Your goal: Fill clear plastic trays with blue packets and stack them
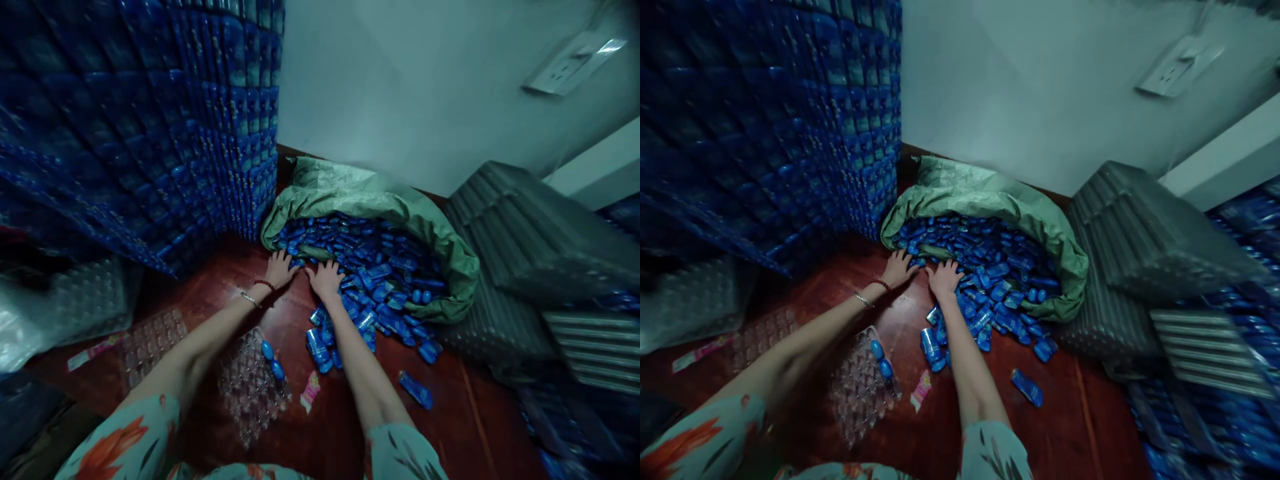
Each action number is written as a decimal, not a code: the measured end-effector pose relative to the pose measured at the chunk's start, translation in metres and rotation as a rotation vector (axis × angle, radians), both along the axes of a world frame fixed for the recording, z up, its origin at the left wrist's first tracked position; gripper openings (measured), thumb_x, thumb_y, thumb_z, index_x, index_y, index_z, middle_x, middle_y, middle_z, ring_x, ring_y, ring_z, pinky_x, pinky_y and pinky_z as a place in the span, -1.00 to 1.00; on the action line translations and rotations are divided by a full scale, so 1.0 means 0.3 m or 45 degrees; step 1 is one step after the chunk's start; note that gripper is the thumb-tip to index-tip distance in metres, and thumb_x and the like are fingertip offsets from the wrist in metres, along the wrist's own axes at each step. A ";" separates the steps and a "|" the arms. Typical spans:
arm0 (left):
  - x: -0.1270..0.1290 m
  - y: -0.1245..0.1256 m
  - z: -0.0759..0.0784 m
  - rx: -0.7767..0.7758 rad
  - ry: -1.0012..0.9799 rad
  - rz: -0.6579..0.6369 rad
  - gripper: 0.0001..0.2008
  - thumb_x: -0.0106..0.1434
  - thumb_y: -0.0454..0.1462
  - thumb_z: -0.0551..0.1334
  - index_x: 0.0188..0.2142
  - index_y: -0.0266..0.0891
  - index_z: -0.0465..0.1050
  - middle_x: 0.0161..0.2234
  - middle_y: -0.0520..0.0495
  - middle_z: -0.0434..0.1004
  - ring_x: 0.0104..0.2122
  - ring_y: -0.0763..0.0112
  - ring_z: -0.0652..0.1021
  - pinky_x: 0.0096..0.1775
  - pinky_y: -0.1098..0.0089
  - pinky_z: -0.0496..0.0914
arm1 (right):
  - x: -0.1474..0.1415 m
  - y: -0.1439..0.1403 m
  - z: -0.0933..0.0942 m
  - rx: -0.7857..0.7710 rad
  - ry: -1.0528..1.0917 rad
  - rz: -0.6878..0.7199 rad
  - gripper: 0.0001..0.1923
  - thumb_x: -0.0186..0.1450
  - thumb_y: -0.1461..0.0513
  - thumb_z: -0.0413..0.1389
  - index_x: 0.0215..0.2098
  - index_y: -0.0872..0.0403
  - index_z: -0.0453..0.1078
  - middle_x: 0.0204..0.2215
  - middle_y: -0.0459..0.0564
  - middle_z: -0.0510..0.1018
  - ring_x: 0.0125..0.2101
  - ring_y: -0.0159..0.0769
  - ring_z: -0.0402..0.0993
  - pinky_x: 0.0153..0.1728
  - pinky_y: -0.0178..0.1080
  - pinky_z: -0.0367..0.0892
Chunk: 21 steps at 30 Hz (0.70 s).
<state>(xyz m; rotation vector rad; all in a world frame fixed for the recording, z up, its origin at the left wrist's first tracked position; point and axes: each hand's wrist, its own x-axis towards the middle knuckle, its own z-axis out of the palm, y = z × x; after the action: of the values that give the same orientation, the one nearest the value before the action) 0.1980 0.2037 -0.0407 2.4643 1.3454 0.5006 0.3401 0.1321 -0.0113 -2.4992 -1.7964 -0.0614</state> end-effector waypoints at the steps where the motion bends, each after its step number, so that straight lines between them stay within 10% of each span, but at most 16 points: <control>1: 0.008 0.002 -0.018 0.006 -0.010 0.001 -0.56 0.27 -0.12 0.09 0.06 -0.33 0.28 0.14 -0.38 0.13 0.08 -0.07 0.20 0.04 -0.08 0.17 | 0.002 0.000 -0.009 0.005 0.000 0.011 -0.49 0.33 -0.01 -0.11 0.01 0.20 0.34 0.00 0.33 0.31 0.02 0.11 0.13 -0.14 0.13 0.18; 9: -0.060 -0.115 -0.088 -0.038 -0.033 -0.446 -0.50 0.28 -0.11 0.10 0.16 -0.24 0.20 0.15 -0.22 0.23 0.16 0.16 0.18 0.17 0.09 0.09 | 0.037 -0.159 -0.040 -0.011 0.113 0.400 -0.53 0.30 0.06 -0.01 0.12 0.08 0.24 0.05 0.18 0.33 0.14 -0.04 0.06 0.01 0.07 0.14; 15: -0.151 -0.248 -0.076 -0.256 -0.096 -0.648 -0.36 0.27 -0.01 0.08 0.25 -0.22 0.03 0.28 -0.27 -0.06 0.27 0.11 -0.01 0.20 0.04 -0.01 | 0.044 -0.346 -0.071 0.082 0.529 0.626 -0.57 0.30 0.15 0.00 0.12 0.09 0.26 0.12 0.10 0.32 0.19 -0.17 0.08 0.11 -0.03 0.12; 21: -0.210 -0.243 -0.020 -0.443 -0.276 -0.581 -0.48 0.29 0.01 0.03 0.14 -0.22 0.23 0.15 -0.24 0.21 0.14 0.24 0.26 0.13 0.21 0.18 | 0.095 -0.314 -0.015 0.300 0.483 0.219 -0.63 0.36 0.29 -0.19 0.00 0.13 0.36 -0.10 0.11 0.48 -0.05 -0.26 0.35 0.02 -0.18 0.23</control>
<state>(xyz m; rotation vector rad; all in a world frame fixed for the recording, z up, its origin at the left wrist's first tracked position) 0.1351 0.1308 -0.0467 2.2462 0.6854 0.3700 0.3687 0.0380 -0.0159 -2.0255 -1.7206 0.1853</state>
